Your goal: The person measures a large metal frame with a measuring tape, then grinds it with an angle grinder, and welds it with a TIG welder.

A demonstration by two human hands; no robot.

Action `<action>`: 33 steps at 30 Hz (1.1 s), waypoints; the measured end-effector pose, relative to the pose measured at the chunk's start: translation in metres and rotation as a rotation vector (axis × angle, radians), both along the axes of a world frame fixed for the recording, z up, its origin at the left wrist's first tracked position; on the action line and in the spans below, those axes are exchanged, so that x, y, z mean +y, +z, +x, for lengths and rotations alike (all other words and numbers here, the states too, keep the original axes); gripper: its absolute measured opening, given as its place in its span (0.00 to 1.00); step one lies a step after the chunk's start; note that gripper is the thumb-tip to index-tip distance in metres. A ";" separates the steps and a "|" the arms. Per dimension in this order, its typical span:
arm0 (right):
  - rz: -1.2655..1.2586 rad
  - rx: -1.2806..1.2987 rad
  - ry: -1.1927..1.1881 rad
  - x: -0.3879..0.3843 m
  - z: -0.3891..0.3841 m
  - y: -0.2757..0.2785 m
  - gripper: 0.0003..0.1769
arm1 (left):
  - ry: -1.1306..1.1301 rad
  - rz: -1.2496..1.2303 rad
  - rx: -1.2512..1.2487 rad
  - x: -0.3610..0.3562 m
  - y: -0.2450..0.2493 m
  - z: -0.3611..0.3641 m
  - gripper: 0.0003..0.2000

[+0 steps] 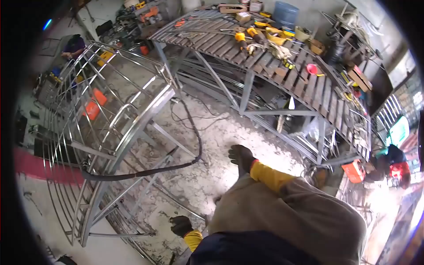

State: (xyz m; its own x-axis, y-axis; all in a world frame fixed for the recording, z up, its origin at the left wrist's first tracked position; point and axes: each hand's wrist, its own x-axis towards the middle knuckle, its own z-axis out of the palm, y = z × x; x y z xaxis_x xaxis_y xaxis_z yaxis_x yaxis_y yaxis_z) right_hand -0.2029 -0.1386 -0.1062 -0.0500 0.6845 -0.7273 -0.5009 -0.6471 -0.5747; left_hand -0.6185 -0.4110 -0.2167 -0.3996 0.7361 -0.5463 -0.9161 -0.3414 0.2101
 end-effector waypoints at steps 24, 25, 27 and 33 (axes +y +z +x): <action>0.999 -1.384 -0.211 0.320 0.343 0.102 0.12 | -0.867 -0.378 0.524 0.467 0.163 0.342 0.15; 0.992 -1.378 -0.212 0.331 0.341 0.104 0.12 | -0.868 -0.455 0.549 0.479 0.167 0.348 0.15; 0.993 -1.364 -0.188 0.352 0.333 0.109 0.14 | -0.873 -0.530 0.779 0.514 0.183 0.358 0.17; 1.150 -1.283 0.115 0.411 0.279 0.143 0.15 | -0.861 -0.338 1.175 0.650 0.206 0.358 0.19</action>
